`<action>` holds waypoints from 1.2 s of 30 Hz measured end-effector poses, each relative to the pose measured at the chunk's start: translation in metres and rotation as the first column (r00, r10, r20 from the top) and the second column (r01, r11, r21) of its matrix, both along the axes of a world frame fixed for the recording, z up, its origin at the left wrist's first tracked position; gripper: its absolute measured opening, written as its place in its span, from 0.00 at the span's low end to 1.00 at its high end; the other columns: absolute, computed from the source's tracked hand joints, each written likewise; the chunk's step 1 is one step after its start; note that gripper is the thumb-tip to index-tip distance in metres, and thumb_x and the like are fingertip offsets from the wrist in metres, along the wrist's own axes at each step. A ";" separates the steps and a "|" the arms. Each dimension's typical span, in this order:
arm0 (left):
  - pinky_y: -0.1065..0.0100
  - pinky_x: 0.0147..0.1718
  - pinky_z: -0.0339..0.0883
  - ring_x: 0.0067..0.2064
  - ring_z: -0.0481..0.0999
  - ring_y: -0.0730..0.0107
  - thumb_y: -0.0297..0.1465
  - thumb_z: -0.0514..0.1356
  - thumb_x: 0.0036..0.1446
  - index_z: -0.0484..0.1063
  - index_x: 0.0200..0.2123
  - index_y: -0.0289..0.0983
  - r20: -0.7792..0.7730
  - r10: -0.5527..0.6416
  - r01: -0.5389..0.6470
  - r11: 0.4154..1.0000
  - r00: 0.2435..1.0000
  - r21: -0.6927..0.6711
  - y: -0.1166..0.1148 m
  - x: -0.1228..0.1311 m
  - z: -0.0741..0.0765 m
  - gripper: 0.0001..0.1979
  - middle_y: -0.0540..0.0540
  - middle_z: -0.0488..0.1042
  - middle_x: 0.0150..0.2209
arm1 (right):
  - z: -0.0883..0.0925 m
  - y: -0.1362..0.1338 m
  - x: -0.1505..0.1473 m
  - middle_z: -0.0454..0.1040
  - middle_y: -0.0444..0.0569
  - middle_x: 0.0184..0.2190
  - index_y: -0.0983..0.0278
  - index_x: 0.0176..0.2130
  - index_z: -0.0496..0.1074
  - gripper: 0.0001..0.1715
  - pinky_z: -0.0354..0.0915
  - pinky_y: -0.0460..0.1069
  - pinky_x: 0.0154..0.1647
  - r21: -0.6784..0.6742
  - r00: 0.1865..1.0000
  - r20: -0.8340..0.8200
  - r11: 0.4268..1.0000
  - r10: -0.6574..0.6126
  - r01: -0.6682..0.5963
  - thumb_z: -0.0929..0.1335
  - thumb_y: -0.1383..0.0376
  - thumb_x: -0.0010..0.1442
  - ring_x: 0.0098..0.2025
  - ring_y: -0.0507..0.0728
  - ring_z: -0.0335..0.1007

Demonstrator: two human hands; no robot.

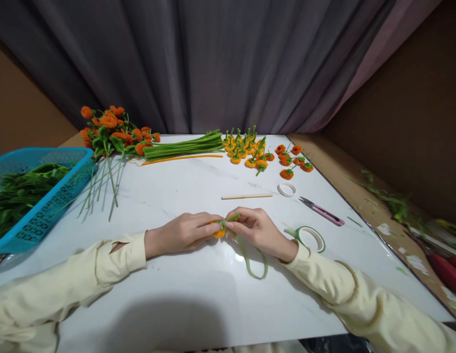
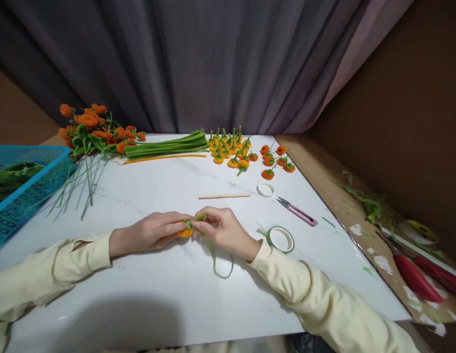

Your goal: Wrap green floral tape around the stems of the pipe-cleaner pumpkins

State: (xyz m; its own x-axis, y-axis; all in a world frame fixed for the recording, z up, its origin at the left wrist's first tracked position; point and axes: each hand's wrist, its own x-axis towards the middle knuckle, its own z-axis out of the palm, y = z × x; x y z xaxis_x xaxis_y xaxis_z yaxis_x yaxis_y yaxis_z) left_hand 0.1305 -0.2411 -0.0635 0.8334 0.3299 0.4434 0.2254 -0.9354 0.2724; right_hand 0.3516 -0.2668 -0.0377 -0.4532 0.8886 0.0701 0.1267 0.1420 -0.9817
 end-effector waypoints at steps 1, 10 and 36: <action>0.68 0.36 0.71 0.45 0.76 0.63 0.26 0.51 0.62 0.67 0.51 0.39 0.011 -0.008 0.008 1.000 1.000 0.009 0.000 0.000 0.000 0.15 0.36 0.74 0.49 | 0.000 0.000 0.000 0.72 0.45 0.22 0.65 0.31 0.71 0.13 0.65 0.46 0.28 0.003 1.000 -0.002 1.000 0.001 -0.001 0.68 0.57 0.58 0.24 0.50 0.67; 0.68 0.41 0.70 0.48 0.75 0.64 0.25 0.52 0.62 0.61 0.55 0.39 0.039 0.000 0.003 0.998 0.999 -0.065 -0.001 0.002 0.002 0.18 0.37 0.74 0.50 | 0.000 0.000 0.001 0.73 0.45 0.23 0.65 0.31 0.71 0.10 0.65 0.46 0.27 0.065 1.000 0.022 0.998 -0.012 0.011 0.68 0.60 0.58 0.25 0.51 0.68; 0.76 0.29 0.67 0.29 0.74 0.74 0.28 0.56 0.60 0.69 0.42 0.34 0.177 0.080 -0.024 0.955 0.981 -0.296 -0.009 0.008 0.010 0.07 0.44 0.77 0.33 | 0.000 0.001 0.003 0.74 0.43 0.22 0.65 0.32 0.70 0.04 0.66 0.44 0.29 0.161 0.994 0.090 0.984 0.059 -0.073 0.67 0.66 0.59 0.25 0.50 0.70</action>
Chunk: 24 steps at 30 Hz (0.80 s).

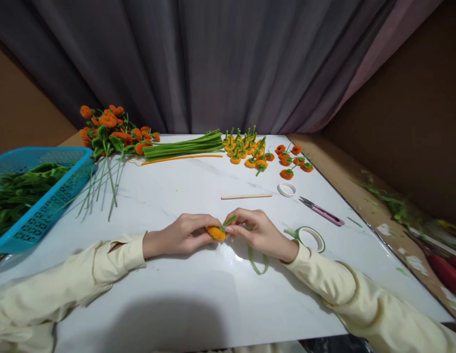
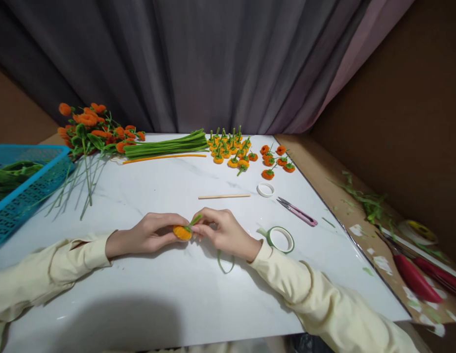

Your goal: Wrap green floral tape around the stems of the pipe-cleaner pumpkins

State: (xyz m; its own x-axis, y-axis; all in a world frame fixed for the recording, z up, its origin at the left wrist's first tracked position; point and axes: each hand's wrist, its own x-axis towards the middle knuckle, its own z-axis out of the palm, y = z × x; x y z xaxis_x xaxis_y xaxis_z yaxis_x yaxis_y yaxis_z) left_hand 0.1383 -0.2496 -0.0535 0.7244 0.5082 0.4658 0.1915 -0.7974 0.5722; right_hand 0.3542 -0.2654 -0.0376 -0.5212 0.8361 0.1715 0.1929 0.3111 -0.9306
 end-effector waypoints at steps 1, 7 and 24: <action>0.76 0.28 0.67 0.28 0.74 0.75 0.28 0.57 0.60 0.69 0.41 0.34 0.002 0.007 -0.007 1.000 1.000 -0.016 -0.001 0.000 0.001 0.07 0.45 0.77 0.32 | 0.000 0.000 0.000 0.74 0.44 0.22 0.65 0.32 0.70 0.04 0.66 0.44 0.29 -0.008 1.000 -0.003 1.000 0.004 -0.004 0.67 0.66 0.59 0.26 0.50 0.71; 0.77 0.29 0.67 0.28 0.74 0.76 0.28 0.57 0.59 0.70 0.41 0.34 0.008 0.007 -0.007 0.999 1.000 -0.042 -0.001 -0.001 0.000 0.07 0.46 0.77 0.32 | -0.001 0.000 0.000 0.74 0.44 0.25 0.65 0.36 0.68 0.06 0.66 0.45 0.29 -0.079 0.998 -0.059 0.997 0.007 -0.012 0.68 0.64 0.58 0.26 0.50 0.70; 0.75 0.28 0.67 0.29 0.74 0.74 0.28 0.55 0.60 0.69 0.41 0.34 0.007 0.018 -0.018 1.000 1.000 -0.023 -0.002 -0.001 0.000 0.06 0.45 0.76 0.32 | 0.002 -0.001 0.001 0.73 0.45 0.23 0.66 0.31 0.69 0.15 0.64 0.45 0.26 -0.240 0.994 -0.112 0.970 0.016 -0.043 0.71 0.57 0.54 0.23 0.49 0.66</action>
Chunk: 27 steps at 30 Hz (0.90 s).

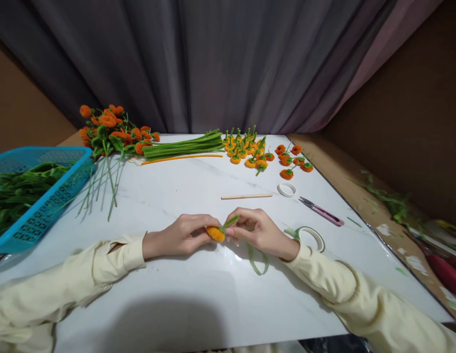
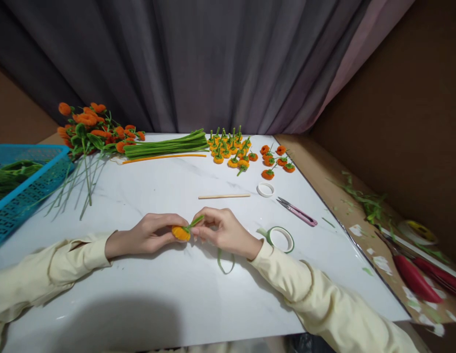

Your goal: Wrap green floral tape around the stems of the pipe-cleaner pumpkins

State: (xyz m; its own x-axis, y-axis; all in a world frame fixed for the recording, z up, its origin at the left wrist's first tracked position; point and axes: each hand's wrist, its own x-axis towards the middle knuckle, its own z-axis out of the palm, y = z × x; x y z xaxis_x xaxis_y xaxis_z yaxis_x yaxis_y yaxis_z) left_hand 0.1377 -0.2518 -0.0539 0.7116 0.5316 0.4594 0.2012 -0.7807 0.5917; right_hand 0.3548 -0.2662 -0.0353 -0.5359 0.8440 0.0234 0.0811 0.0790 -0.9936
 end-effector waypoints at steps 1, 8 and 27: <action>0.76 0.28 0.67 0.28 0.74 0.74 0.28 0.55 0.60 0.69 0.40 0.34 -0.004 0.006 -0.006 1.000 1.000 -0.003 0.000 0.000 0.000 0.06 0.45 0.76 0.31 | 0.000 0.000 0.000 0.73 0.45 0.23 0.66 0.30 0.69 0.16 0.64 0.45 0.26 -0.020 1.000 -0.012 1.000 0.003 -0.003 0.71 0.56 0.53 0.23 0.49 0.66; 0.79 0.25 0.67 0.27 0.74 0.77 0.27 0.57 0.58 0.67 0.45 0.35 0.031 -0.011 0.014 0.995 0.999 -0.102 -0.002 0.001 0.001 0.11 0.45 0.76 0.35 | 0.003 0.000 0.000 0.72 0.45 0.22 0.67 0.29 0.69 0.18 0.63 0.45 0.25 -0.145 0.996 -0.085 0.989 0.006 -0.018 0.73 0.55 0.51 0.22 0.48 0.64; 0.74 0.28 0.67 0.29 0.72 0.73 0.28 0.56 0.60 0.69 0.41 0.33 -0.045 -0.030 0.026 0.995 0.999 -0.101 -0.003 0.001 0.003 0.07 0.44 0.74 0.32 | 0.003 0.005 0.004 0.71 0.43 0.20 0.69 0.32 0.71 0.17 0.58 0.43 0.21 -0.302 0.990 -0.100 0.945 0.098 -0.124 0.73 0.58 0.53 0.19 0.46 0.62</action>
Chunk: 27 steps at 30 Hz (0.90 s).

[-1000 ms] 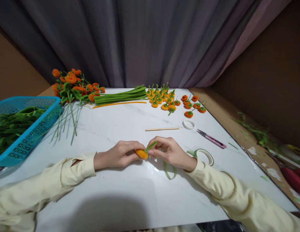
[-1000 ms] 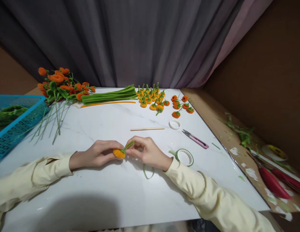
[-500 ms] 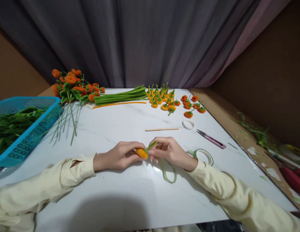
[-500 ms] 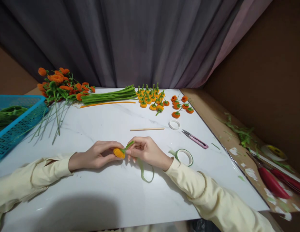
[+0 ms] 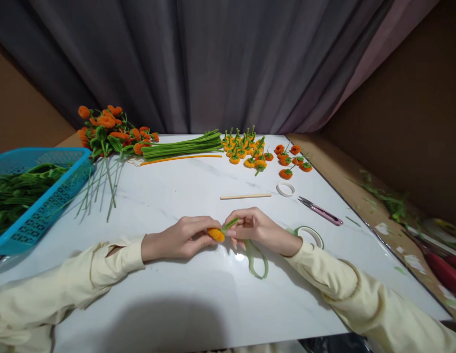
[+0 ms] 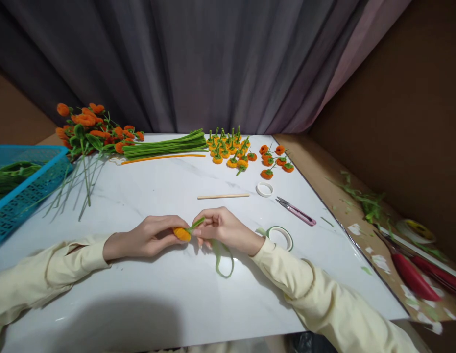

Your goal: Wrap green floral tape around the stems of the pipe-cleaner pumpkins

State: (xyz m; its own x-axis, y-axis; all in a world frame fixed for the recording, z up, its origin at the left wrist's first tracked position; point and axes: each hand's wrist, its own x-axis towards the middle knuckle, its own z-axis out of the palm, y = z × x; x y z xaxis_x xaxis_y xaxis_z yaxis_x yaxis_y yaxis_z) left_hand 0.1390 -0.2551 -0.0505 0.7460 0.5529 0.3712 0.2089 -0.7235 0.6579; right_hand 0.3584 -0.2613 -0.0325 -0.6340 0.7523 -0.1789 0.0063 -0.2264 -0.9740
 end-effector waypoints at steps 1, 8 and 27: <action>0.73 0.30 0.67 0.30 0.72 0.72 0.27 0.55 0.60 0.68 0.42 0.33 -0.014 -0.015 0.016 0.998 1.000 0.062 0.000 -0.001 -0.001 0.07 0.44 0.74 0.33 | 0.000 0.000 0.000 0.71 0.43 0.19 0.69 0.32 0.71 0.17 0.57 0.43 0.21 -0.003 1.000 0.014 1.000 0.000 0.000 0.73 0.57 0.53 0.19 0.46 0.62; 0.70 0.29 0.66 0.32 0.71 0.68 0.25 0.52 0.61 0.66 0.42 0.33 -0.078 -0.008 0.030 0.957 0.997 0.289 -0.001 -0.001 -0.001 0.07 0.43 0.72 0.32 | 0.010 -0.004 -0.003 0.69 0.42 0.19 0.69 0.32 0.71 0.19 0.55 0.43 0.21 0.043 0.995 0.098 0.999 -0.036 0.032 0.72 0.55 0.53 0.20 0.46 0.59; 0.73 0.28 0.66 0.29 0.71 0.73 0.26 0.54 0.60 0.68 0.41 0.34 0.034 0.161 -0.164 0.978 0.986 0.128 -0.003 0.004 0.003 0.07 0.45 0.74 0.32 | -0.002 -0.010 -0.012 0.71 0.43 0.20 0.67 0.34 0.73 0.16 0.55 0.45 0.21 0.133 0.957 0.098 0.956 -0.274 0.260 0.71 0.56 0.53 0.19 0.47 0.57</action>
State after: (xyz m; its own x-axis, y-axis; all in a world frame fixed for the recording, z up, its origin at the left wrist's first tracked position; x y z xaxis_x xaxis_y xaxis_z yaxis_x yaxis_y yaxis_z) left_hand 0.1434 -0.2580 -0.0478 0.6405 0.6119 0.4640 0.3165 -0.7608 0.5665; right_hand 0.3468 -0.2715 -0.0342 -0.3874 0.9114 -0.1390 0.0739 -0.1196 -0.9901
